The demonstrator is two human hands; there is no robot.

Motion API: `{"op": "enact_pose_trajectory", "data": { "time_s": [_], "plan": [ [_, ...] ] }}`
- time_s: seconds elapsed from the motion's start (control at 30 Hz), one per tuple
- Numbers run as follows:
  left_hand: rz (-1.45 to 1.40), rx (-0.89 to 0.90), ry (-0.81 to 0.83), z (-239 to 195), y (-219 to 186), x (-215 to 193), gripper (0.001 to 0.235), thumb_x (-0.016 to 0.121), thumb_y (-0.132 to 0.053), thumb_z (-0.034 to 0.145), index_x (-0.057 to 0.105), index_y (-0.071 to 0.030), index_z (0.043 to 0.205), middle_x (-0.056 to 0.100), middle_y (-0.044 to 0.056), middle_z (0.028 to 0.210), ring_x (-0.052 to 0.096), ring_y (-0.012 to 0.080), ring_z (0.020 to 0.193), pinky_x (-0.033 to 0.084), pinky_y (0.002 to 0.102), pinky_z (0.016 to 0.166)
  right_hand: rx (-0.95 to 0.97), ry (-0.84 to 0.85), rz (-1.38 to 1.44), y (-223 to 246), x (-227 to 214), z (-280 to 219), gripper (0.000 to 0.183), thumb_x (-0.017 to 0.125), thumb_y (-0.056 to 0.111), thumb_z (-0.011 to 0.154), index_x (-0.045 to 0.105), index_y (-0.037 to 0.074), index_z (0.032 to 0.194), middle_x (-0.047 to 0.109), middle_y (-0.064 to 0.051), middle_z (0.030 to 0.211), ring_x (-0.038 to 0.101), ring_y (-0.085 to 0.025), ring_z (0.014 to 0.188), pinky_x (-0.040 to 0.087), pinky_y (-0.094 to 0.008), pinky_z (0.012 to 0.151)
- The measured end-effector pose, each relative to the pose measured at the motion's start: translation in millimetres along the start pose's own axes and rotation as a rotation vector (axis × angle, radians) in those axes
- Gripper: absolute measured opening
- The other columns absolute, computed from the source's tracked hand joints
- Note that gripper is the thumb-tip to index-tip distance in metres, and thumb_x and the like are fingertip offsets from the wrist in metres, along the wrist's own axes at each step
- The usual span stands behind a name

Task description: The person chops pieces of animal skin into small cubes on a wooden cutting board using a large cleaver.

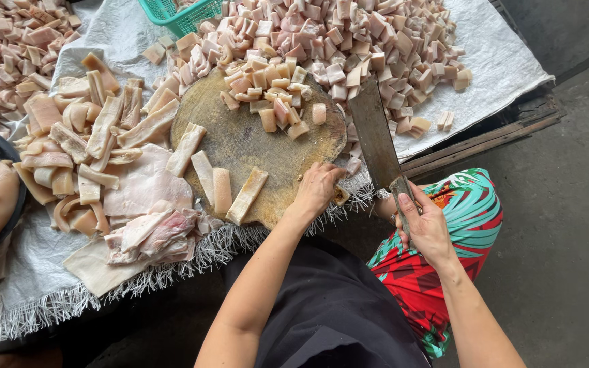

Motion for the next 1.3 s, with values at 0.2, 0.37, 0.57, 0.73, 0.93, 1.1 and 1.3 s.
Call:
{"op": "enact_pose_trajectory", "data": {
  "time_s": [0.2, 0.37, 0.57, 0.73, 0.93, 1.1, 1.3],
  "plan": [
    [-0.142, -0.162, -0.05, -6, 24, -26, 0.041, 0.053, 0.004, 0.092, 0.07, -0.01, 0.126, 0.063, 0.014, 0.136, 0.054, 0.0305, 0.129, 0.041, 0.041, 0.115, 0.018, -0.002, 0.037, -11, -4, 0, 0.053, 0.058, 0.036, 0.098, 0.055, 0.017, 0.147, 0.056, -0.001, 0.064, 0.049, -0.008, 0.041, 0.043, -0.026, 0.035],
    [-0.227, -0.362, 0.016, -24, 61, -47, 0.026, 0.055, -0.01, 0.101, 0.068, -0.008, 0.123, 0.064, 0.015, 0.133, 0.065, 0.0275, 0.119, 0.053, 0.037, 0.109, 0.004, 0.032, 0.057, -5, 4, 3, 0.055, 0.058, 0.037, 0.098, 0.052, 0.017, 0.149, 0.056, -0.001, 0.064, 0.049, -0.008, 0.041, 0.043, -0.026, 0.035],
    [0.012, -0.242, -0.115, -31, 64, -21, 0.019, 0.062, -0.017, 0.098, 0.07, -0.002, 0.106, 0.068, 0.016, 0.112, 0.064, 0.0288, 0.111, 0.054, 0.043, 0.102, -0.004, 0.061, 0.04, -2, 11, 0, 0.058, 0.057, 0.038, 0.098, 0.049, 0.017, 0.151, 0.056, -0.002, 0.064, 0.05, -0.008, 0.041, 0.044, -0.025, 0.036],
    [-0.11, -0.323, -0.048, -31, 64, -17, 0.017, 0.058, -0.017, 0.103, 0.068, -0.004, 0.107, 0.068, 0.014, 0.112, 0.066, 0.0258, 0.107, 0.056, 0.04, 0.099, -0.023, 0.04, 0.042, -4, 4, -5, 0.057, 0.058, 0.038, 0.098, 0.052, 0.015, 0.15, 0.057, -0.002, 0.065, 0.049, -0.008, 0.041, 0.044, -0.026, 0.035],
    [-0.149, -0.171, 0.033, -12, 13, -20, 0.014, 0.064, -0.018, 0.097, 0.07, -0.008, 0.104, 0.074, 0.008, 0.107, 0.066, 0.0195, 0.098, 0.054, 0.037, 0.096, 0.012, -0.014, 0.073, -2, -6, -10, 0.056, 0.058, 0.04, 0.097, 0.053, 0.018, 0.149, 0.055, -0.002, 0.063, 0.049, -0.008, 0.041, 0.044, -0.025, 0.035],
    [-0.077, -0.132, 0.032, -9, -1, -20, 0.037, 0.059, -0.014, 0.099, 0.064, -0.02, 0.135, 0.077, 0.001, 0.112, 0.056, 0.0206, 0.088, 0.05, 0.038, 0.091, -0.005, -0.02, 0.059, -3, -13, -14, 0.055, 0.058, 0.04, 0.098, 0.054, 0.017, 0.148, 0.056, -0.002, 0.063, 0.05, -0.008, 0.042, 0.044, -0.025, 0.036],
    [-0.027, -0.046, 0.081, -29, 7, -18, 0.061, 0.048, 0.002, 0.097, 0.05, -0.026, 0.151, 0.073, 0.001, 0.125, 0.05, 0.0229, 0.091, 0.048, 0.038, 0.092, 0.013, -0.026, 0.062, -6, -11, -14, 0.055, 0.058, 0.038, 0.098, 0.053, 0.017, 0.148, 0.056, -0.002, 0.063, 0.05, -0.008, 0.042, 0.044, -0.026, 0.036]
  ]
}}
Point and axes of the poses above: each hand's wrist, its own z-axis towards the middle knuckle, its own x-axis out of the palm, y = z × x, the point moved 4 cm from there along z, towards the middle knuckle
